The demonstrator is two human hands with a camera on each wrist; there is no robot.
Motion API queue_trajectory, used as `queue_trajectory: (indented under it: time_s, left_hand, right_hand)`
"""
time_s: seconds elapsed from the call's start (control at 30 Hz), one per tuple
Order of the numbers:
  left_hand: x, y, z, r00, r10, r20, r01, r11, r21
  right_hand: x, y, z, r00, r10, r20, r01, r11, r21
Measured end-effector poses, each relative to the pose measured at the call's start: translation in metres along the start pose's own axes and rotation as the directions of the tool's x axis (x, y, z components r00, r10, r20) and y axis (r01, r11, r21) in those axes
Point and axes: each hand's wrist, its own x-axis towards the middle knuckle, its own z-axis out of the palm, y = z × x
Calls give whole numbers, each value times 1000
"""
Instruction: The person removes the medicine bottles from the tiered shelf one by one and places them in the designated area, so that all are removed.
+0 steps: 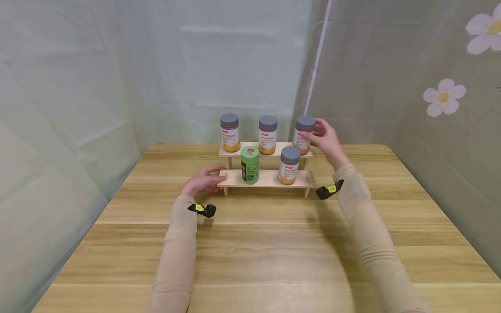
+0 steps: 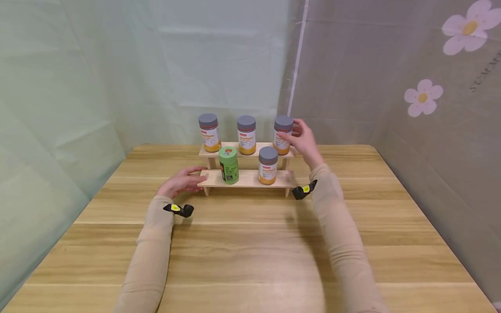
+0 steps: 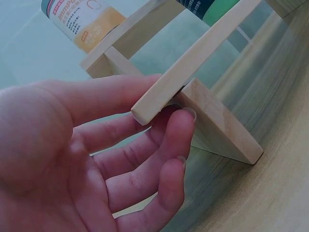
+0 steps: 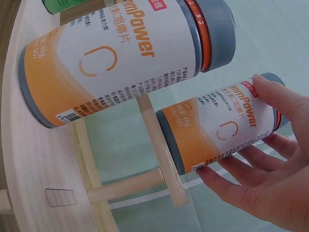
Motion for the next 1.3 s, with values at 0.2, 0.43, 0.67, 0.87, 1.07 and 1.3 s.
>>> queue_trajectory:
  time_s: [0.2,0.43,0.67,0.87,1.07,1.3]
  left_hand:
    - [0,0,2,1000,-9,-11,9,1000,-3]
    - [2,2,6,1000,-5,-21,5,1000,5]
    - [1,2,8,999,-21,-32,22,1000,12]
    - [1,1,6,999,-31,-39,31,999,16]
    - [1,-1,3,1000,-20,-15,19,1000,-8]
    - [-1,-2,1,999,-39,-23,39,999,-35]
  right_hand:
    - [-1,-2,-2,1000,20,-1,-20,1000,1]
    - [-1,-1,-2,999,23,-50,-21,999,39]
    - [-4,-2,-7,997,2,-73,3,998,65]
    - [-6,-5,-14,996,-12,-90,18,997,71]
    - [-10,-4,-22,992,-22,-123,37,992,122]
    - [-16,-4,-35,986,-27,-162,45,992,114]
